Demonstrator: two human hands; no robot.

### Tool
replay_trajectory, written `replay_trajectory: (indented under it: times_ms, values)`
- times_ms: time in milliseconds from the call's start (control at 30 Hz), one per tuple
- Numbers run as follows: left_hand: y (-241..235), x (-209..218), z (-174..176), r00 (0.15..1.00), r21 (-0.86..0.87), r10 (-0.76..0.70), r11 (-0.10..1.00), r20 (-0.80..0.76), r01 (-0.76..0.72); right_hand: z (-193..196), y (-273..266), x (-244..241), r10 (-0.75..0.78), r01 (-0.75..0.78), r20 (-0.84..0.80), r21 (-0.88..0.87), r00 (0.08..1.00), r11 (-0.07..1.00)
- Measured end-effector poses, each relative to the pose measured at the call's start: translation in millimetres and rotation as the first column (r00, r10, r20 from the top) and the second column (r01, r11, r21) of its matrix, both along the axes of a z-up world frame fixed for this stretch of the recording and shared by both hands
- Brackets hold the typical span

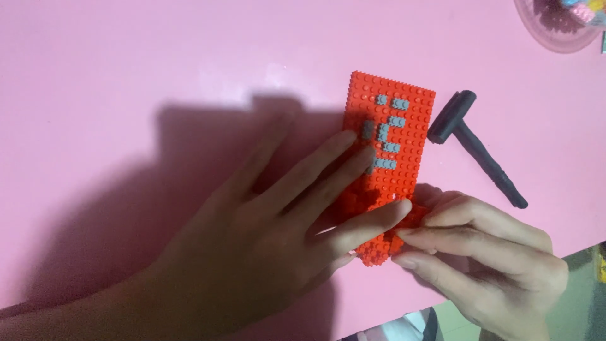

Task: The person assembles a red Lego brick structure on a pink table, picking up small red bricks from a container and placing them onto a base plate. They use a black plastic hammer to tap the bricks into place and occasionally adjust the structure's position.

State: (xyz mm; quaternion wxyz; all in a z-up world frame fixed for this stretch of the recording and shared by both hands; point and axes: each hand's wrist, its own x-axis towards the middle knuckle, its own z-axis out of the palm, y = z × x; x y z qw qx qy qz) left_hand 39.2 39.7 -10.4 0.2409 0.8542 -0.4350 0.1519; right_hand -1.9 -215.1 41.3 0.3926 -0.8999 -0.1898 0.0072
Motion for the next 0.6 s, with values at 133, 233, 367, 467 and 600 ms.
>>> replay_trajectory:
  times_ms: [133, 233, 367, 467, 600]
  values:
    - [1.5, -0.4, -0.2, 0.999, -0.019, -0.015, 1.000, -0.031, 0.015, 5.8, 0.9, -0.1, -0.022, 0.017, -0.082, -0.059, 0.996, 0.998]
    - [1.0, -1.0, -0.8, 0.999, -0.017, -0.011, 1.000, -0.038, 0.010, 7.7, 2.2, 1.5, -0.020, 0.013, -0.083, -0.082, 0.996, 0.997]
    - [1.0, -0.4, 0.9, 0.999, -0.031, -0.011, 0.999, -0.047, 0.010, 8.1, -0.2, 2.1, -0.009, 0.000, -0.095, -0.097, 0.995, 0.995]
    - [1.0, -1.0, -1.5, 0.998, -0.072, -0.024, 0.997, -0.066, 0.019, 6.6, 1.9, -1.5, -0.056, 0.047, -0.088, -0.094, 0.995, 0.994]
    - [1.3, -2.6, -2.2, 0.999, -0.012, 0.007, 1.000, -0.033, -0.008, 10.8, 4.2, 0.7, -0.047, 0.036, -0.096, -0.115, 0.994, 0.993]
